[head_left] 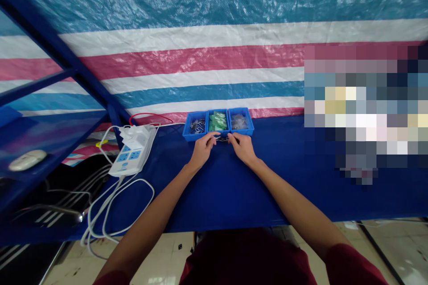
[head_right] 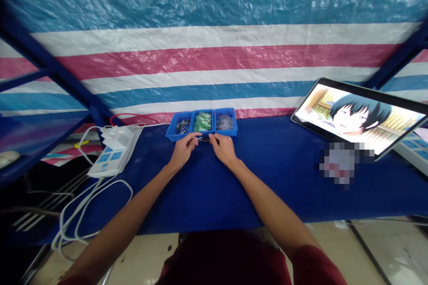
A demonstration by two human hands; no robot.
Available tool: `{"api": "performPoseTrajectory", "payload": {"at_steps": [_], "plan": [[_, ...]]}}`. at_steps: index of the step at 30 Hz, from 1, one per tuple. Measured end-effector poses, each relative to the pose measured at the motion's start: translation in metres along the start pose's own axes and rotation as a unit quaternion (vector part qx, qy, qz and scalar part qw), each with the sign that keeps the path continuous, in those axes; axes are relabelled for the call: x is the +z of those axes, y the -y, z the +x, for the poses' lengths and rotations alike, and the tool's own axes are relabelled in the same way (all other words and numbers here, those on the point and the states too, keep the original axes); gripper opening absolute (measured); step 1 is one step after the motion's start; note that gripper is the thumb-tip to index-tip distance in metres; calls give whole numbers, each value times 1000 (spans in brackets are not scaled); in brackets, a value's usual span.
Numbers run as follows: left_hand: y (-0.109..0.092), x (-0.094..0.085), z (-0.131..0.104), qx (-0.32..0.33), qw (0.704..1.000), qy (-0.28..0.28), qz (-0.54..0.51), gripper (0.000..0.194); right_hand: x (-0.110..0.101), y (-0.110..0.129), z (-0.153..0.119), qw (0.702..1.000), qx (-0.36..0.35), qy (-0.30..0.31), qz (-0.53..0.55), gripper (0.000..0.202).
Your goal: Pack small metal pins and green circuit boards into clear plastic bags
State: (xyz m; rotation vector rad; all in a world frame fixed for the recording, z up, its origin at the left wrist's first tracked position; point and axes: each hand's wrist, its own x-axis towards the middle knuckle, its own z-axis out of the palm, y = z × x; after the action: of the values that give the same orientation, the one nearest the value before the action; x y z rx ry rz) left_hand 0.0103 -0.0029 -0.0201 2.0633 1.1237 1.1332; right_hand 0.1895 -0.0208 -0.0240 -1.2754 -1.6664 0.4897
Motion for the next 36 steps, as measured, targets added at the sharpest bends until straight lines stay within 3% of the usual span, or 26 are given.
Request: {"api": "performPoseTrajectory", "payload": {"at_steps": [9,15,22,26,30,32,33,34,36], "plan": [[-9,0,-2,-62,997,24,-44,27,2,1,-2,996,-48,70,33,27],[-9,1,-5,-69,993,58,-71,29,3,1,-3,992,-55,99,56,22],[-5,1,-2,1,1000,14,17,32,2,-1,-1,997,-18,34,63,30],[-7,2,-4,91,989,-62,101,33,1,-1,-1,999,11,21,32,43],[-6,-15,-3,188,929,-233,217,34,0,-1,1,999,44,-13,-8,46],[-2,-31,3,168,887,-328,278,39,-1,-1,2,998,54,-17,-25,44],[0,-38,8,134,874,-351,308,42,-1,-1,2,998,57,-15,-35,43],[3,-45,12,87,871,-345,340,44,-1,-2,2,997,59,-8,-48,42],[8,-52,19,-4,875,-267,403,45,-1,-2,2,994,66,11,-89,39]]}}
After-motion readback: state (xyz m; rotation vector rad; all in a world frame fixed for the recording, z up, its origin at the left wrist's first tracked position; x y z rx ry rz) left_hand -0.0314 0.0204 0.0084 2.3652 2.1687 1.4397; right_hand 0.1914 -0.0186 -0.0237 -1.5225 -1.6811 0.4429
